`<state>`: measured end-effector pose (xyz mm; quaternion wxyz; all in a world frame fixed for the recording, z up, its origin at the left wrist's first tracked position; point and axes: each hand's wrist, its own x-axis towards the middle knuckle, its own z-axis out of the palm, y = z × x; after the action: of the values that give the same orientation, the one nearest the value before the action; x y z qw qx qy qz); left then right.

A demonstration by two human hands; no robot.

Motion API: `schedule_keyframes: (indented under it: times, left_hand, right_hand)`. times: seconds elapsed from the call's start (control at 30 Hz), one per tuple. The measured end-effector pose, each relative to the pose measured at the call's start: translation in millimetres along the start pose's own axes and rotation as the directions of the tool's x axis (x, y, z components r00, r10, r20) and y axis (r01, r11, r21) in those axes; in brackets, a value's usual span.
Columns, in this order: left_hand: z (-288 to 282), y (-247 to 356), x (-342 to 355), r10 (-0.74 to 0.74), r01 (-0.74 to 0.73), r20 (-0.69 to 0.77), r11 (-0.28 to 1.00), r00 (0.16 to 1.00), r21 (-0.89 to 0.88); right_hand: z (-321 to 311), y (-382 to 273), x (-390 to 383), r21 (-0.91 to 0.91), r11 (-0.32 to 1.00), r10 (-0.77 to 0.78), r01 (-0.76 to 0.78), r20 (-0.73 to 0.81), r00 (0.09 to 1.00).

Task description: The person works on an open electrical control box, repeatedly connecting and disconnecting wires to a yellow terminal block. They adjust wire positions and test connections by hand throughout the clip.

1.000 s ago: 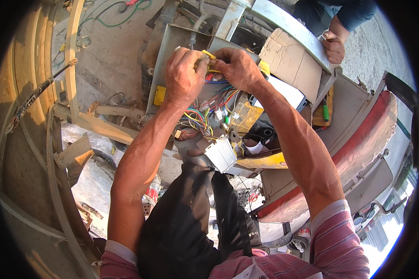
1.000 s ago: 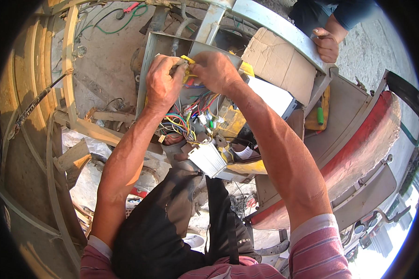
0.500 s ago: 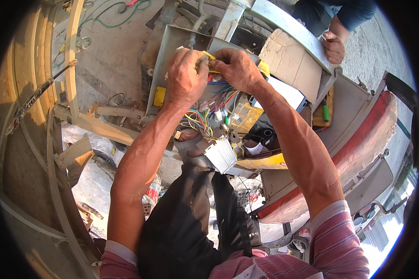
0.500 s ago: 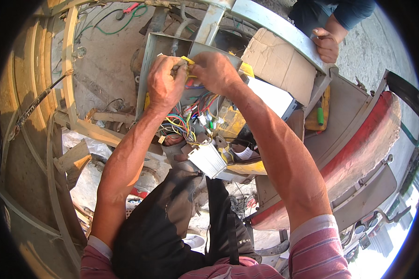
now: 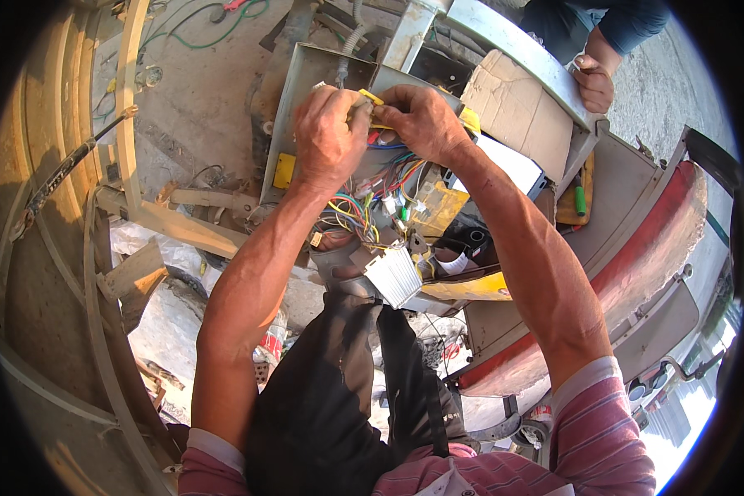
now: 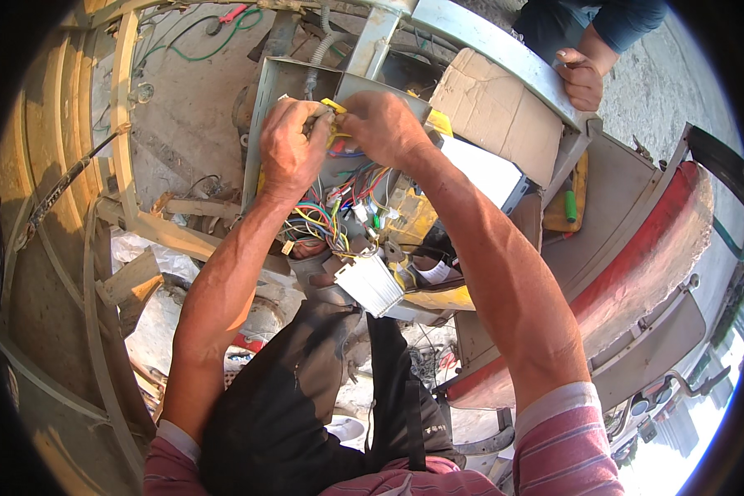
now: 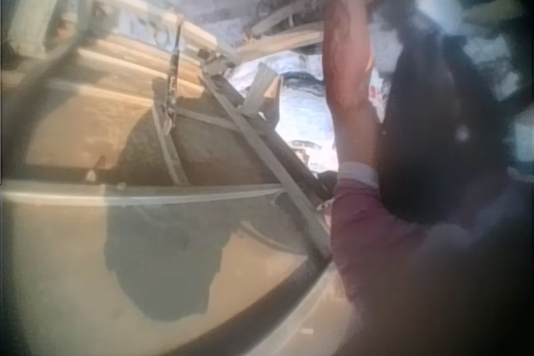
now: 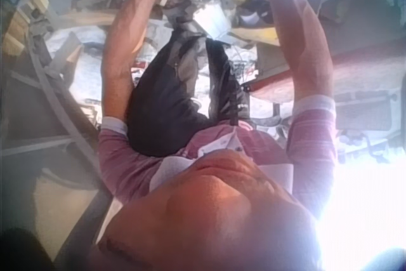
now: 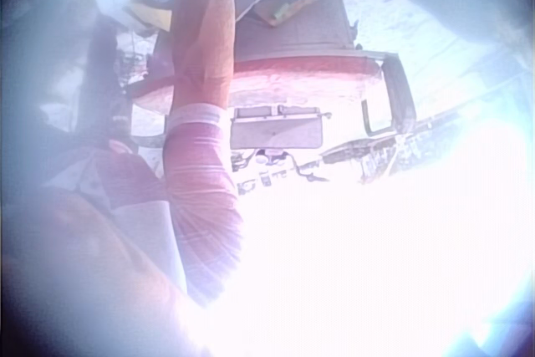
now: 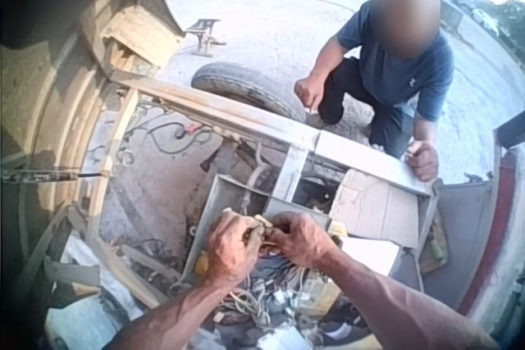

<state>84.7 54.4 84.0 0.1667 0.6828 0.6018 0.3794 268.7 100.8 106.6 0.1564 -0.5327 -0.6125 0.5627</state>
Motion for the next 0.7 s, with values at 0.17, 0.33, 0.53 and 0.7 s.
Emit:
schedule_keyframes:
  times: [0.17,0.33,0.53,0.7]
  left_hand:
    - [2.7,0.4,1.6,0.046,-0.046,-0.027,0.999,0.999,-0.018]
    - [-0.7,1.8,-1.8,-0.022,0.02,-0.026,0.997,0.999,-0.081]
    - [-1.7,-1.8,3.4,0.096,-0.096,-0.024,0.995,0.995,0.008]
    - [-2.0,-2.4,3.0,-0.016,0.016,-0.017,0.999,1.0,-0.04]
  right_hand:
    - [-0.7,-1.5,-0.5,0.023,1.0,0.019,-0.02,0.015,1.0]
    - [-0.2,-2.1,0.4,0.009,1.0,0.028,-0.028,0.016,0.999]
    - [-1.1,-4.4,-1.9,0.024,0.999,0.029,-0.03,0.01,1.0]
    - [-1.4,-3.2,-1.8,-0.005,1.0,0.03,-0.03,0.014,0.999]
